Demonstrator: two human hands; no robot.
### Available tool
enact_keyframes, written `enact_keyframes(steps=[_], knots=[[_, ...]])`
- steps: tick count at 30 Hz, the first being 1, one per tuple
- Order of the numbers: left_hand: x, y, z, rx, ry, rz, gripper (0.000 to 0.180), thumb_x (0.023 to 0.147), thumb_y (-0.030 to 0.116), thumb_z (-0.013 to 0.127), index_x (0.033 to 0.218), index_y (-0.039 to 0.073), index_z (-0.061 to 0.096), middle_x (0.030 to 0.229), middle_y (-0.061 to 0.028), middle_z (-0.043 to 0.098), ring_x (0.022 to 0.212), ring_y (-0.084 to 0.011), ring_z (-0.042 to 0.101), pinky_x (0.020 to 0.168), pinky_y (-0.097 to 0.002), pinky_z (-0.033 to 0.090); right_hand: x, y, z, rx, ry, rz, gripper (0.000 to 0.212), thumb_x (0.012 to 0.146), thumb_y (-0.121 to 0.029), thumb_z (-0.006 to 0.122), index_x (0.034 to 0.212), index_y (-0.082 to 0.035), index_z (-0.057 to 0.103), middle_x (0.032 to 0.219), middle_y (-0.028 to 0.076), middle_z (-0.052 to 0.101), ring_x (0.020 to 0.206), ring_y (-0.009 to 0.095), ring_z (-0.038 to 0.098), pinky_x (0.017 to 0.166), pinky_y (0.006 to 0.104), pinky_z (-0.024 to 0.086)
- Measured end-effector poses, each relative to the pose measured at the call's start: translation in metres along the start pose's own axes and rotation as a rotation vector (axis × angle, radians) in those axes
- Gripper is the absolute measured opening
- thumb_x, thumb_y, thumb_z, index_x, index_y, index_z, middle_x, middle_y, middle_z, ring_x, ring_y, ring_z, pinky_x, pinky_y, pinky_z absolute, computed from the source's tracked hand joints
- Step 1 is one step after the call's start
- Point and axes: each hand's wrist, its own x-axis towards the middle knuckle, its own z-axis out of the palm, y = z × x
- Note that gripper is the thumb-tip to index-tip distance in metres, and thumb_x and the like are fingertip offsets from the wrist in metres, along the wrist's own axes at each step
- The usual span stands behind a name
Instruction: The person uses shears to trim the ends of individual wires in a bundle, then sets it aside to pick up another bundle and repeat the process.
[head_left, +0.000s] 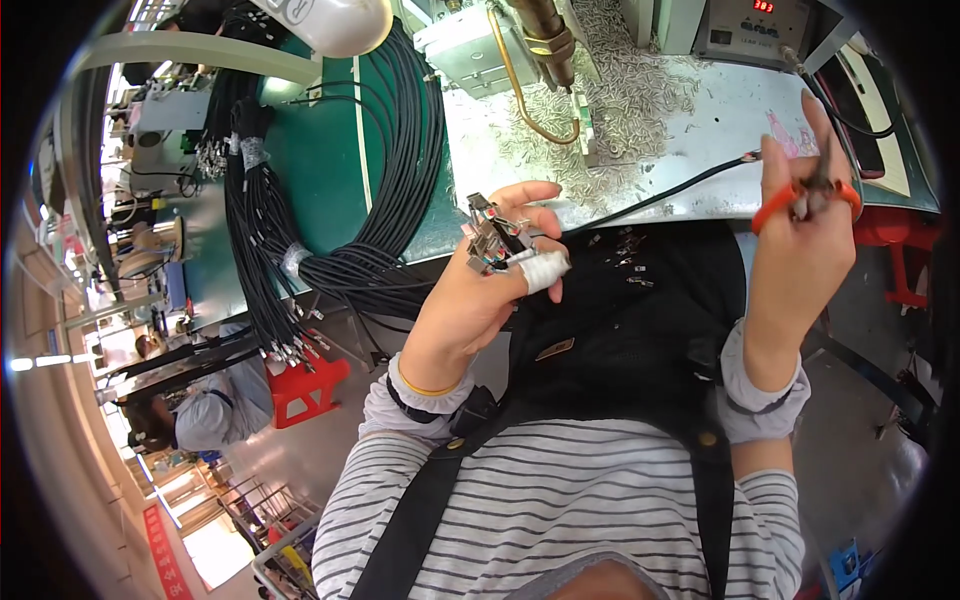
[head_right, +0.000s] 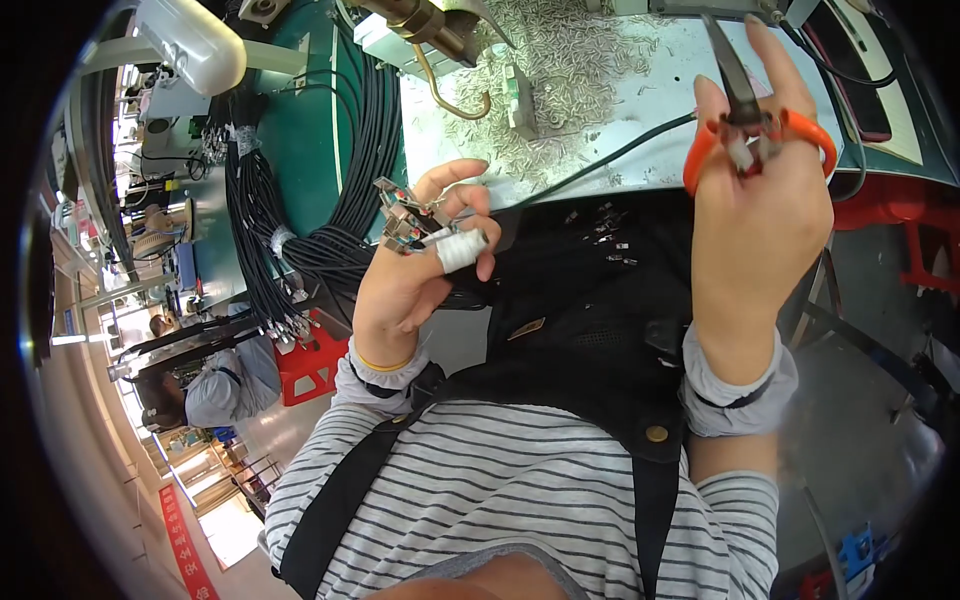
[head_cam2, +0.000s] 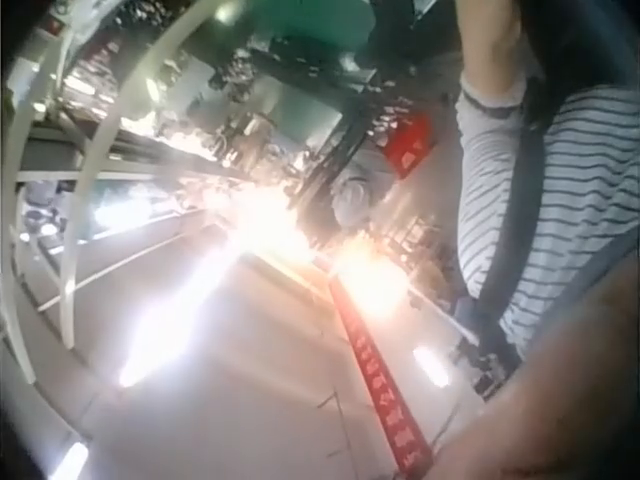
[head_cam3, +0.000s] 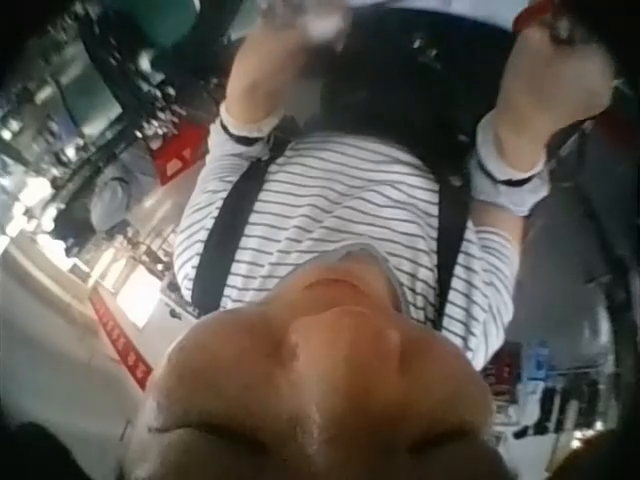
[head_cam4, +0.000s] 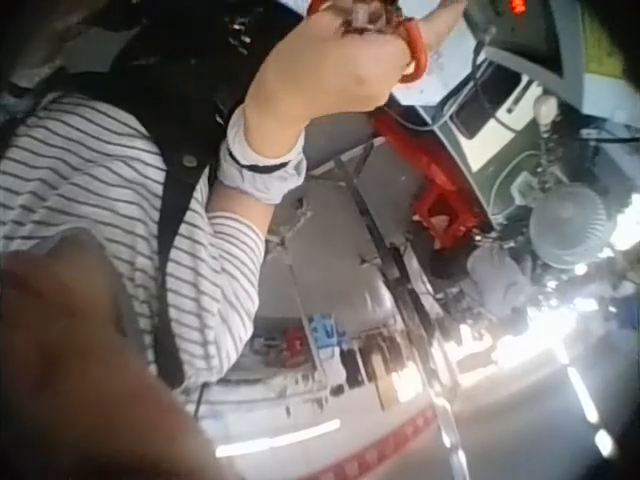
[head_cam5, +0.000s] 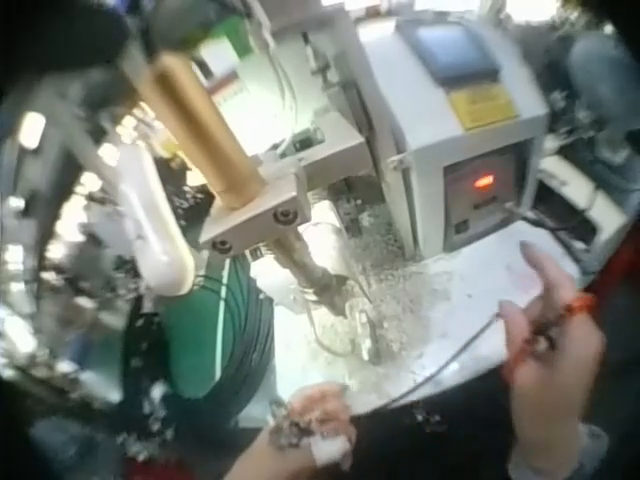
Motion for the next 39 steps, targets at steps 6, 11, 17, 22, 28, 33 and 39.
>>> enact_keyframes(steps=[6,11,17,22,28,33,39], knots=[[-0.004,-0.008,0.018,0.002,0.059,0.022,0.051,0.073,-0.006,0.057,0.119,0.002,0.038,0.096,-0.0082,0.051,0.079,-0.0163,0.054,0.063,-0.0272,0.046,-0.030,-0.012,0.025,0.712,-0.954,0.138,0.022,0.079,-0.008,0.060,0.101,-0.003,0.059,0.060,0.000,0.055,0.050,0.003,0.043,0.045,0.0173,0.033],[-0.006,-0.009,0.006,0.354,-0.038,0.034,0.041,0.074,-0.008,0.053,0.112,0.002,0.041,0.083,-0.0084,0.054,0.073,-0.0175,0.057,0.063,-0.0283,0.048,-0.018,-0.021,0.023,1.032,-0.990,0.614,0.022,0.079,-0.008,0.061,0.100,-0.003,0.058,0.063,0.001,0.056,0.050,0.003,0.044,0.043,0.0177,0.034],[-0.011,0.005,0.008,0.028,-0.020,-0.028,0.034,0.077,-0.002,0.052,0.109,-0.001,0.042,0.071,-0.0099,0.055,0.064,-0.0186,0.058,0.058,-0.0277,0.048,-0.022,-0.010,0.037,0.432,-0.245,-0.437,0.022,0.074,-0.004,0.062,0.096,-0.003,0.058,0.079,0.008,0.063,0.047,0.010,0.051,0.042,0.0198,0.036],[-0.012,0.015,0.009,-0.082,-0.050,-0.080,0.030,0.077,0.001,0.053,0.106,-0.003,0.045,0.069,-0.0106,0.055,0.054,-0.0158,0.054,0.047,-0.0260,0.043,-0.020,-0.007,0.034,0.252,-0.114,-0.762,0.019,0.068,-0.009,0.062,0.087,-0.009,0.063,0.079,0.005,0.065,0.055,0.015,0.059,0.042,0.0216,0.039],[-0.006,0.009,0.013,0.110,0.123,-0.017,0.026,0.075,-0.001,0.054,0.101,-0.003,0.049,0.067,-0.0077,0.054,0.045,-0.0079,0.044,0.038,-0.0198,0.031,-0.024,0.002,0.040,0.555,-0.253,-0.576,0.024,0.066,0.003,0.065,0.088,-0.004,0.062,0.076,0.008,0.064,0.050,0.013,0.057,0.042,0.0205,0.040],[-0.003,0.012,0.016,0.244,0.170,-0.053,0.018,0.075,0.000,0.058,0.092,-0.001,0.054,0.061,0.0021,0.048,0.045,-0.0022,0.038,0.040,-0.0161,0.026,-0.025,0.001,0.034,0.711,-0.407,-0.365,0.021,0.067,0.004,0.064,0.087,-0.001,0.060,0.065,0.006,0.061,0.047,0.011,0.055,0.042,0.0204,0.040],[0.001,0.007,0.013,-0.112,0.116,-0.189,0.018,0.073,-0.004,0.059,0.090,0.000,0.055,0.059,0.0044,0.045,0.048,-0.0005,0.037,0.043,-0.0157,0.028,-0.024,-0.002,0.026,0.450,-0.408,-0.549,0.012,0.074,0.002,0.058,0.086,0.001,0.057,0.060,0.006,0.058,0.045,0.011,0.051,0.042,0.0208,0.040]])
